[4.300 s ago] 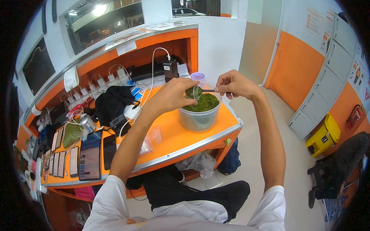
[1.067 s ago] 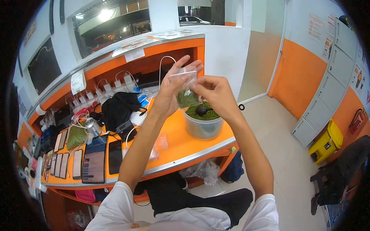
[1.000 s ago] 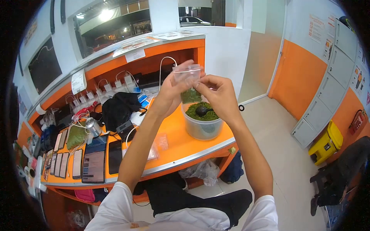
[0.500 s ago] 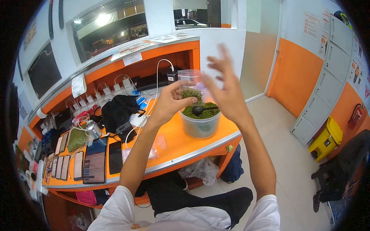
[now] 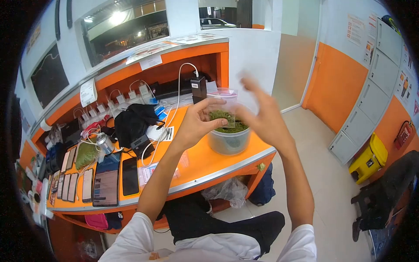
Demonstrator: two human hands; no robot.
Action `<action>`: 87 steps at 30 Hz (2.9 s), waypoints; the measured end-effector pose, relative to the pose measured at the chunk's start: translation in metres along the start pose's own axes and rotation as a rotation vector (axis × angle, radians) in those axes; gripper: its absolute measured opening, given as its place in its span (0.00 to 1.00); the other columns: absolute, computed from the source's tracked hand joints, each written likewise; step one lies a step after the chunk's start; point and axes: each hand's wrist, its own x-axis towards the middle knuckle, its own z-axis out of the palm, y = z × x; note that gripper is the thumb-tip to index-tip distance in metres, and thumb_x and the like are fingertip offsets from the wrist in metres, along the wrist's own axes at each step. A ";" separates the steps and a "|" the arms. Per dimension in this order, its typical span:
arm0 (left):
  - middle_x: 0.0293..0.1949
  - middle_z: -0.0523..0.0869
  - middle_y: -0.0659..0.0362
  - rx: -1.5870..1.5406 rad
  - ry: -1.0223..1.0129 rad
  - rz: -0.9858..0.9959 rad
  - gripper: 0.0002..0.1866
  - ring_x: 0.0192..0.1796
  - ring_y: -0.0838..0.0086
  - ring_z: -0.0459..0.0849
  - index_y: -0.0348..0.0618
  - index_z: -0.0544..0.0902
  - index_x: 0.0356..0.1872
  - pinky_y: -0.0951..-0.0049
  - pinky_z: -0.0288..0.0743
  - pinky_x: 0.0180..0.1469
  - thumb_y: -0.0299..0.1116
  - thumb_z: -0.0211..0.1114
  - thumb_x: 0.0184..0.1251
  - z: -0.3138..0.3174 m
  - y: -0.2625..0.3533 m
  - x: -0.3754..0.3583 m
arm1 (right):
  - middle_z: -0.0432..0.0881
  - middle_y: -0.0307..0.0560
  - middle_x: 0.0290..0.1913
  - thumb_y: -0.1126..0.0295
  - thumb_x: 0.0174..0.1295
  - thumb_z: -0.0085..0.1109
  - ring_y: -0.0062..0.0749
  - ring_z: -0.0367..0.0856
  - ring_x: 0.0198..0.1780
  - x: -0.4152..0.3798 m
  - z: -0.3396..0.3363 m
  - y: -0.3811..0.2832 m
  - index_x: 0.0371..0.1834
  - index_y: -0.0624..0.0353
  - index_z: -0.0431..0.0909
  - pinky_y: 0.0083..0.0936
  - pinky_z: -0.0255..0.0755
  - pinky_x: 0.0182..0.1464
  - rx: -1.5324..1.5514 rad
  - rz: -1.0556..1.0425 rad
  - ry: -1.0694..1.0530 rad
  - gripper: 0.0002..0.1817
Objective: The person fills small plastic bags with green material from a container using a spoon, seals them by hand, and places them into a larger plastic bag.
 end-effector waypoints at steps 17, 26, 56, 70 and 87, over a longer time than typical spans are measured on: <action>0.55 0.90 0.50 0.012 -0.043 0.004 0.28 0.54 0.70 0.91 0.36 0.79 0.67 0.71 0.85 0.57 0.21 0.74 0.65 0.022 -0.011 -0.027 | 0.90 0.45 0.42 0.70 0.68 0.72 0.24 0.86 0.45 -0.025 0.004 0.011 0.53 0.69 0.87 0.24 0.78 0.47 0.686 0.322 0.133 0.15; 0.54 0.90 0.52 -0.074 -0.008 0.062 0.24 0.54 0.72 0.90 0.36 0.79 0.66 0.73 0.84 0.56 0.26 0.73 0.71 0.029 -0.018 -0.032 | 0.88 0.40 0.35 0.73 0.69 0.71 0.18 0.82 0.38 -0.035 0.013 0.007 0.41 0.67 0.89 0.20 0.76 0.45 0.596 0.344 0.202 0.07; 0.39 0.91 0.56 -0.078 0.133 0.113 0.08 0.44 0.77 0.88 0.31 0.87 0.45 0.76 0.82 0.48 0.27 0.71 0.75 0.038 -0.006 -0.039 | 0.86 0.48 0.31 0.75 0.64 0.72 0.27 0.79 0.31 -0.040 0.022 -0.020 0.37 0.70 0.87 0.27 0.73 0.38 0.456 0.140 0.192 0.07; 0.37 0.93 0.55 0.147 0.149 0.117 0.03 0.40 0.76 0.90 0.36 0.92 0.38 0.75 0.82 0.45 0.24 0.73 0.70 0.034 0.016 -0.069 | 0.85 0.45 0.27 0.78 0.59 0.73 0.26 0.80 0.29 -0.067 0.011 -0.034 0.30 0.67 0.87 0.24 0.70 0.34 0.465 0.149 0.157 0.05; 0.41 0.91 0.46 0.269 -0.139 -0.171 0.21 0.42 0.60 0.91 0.32 0.82 0.62 0.66 0.83 0.46 0.30 0.72 0.72 0.103 -0.083 -0.160 | 0.86 0.57 0.29 0.76 0.66 0.66 0.50 0.85 0.29 -0.205 0.061 -0.007 0.41 0.67 0.88 0.33 0.77 0.37 0.419 0.565 -0.306 0.06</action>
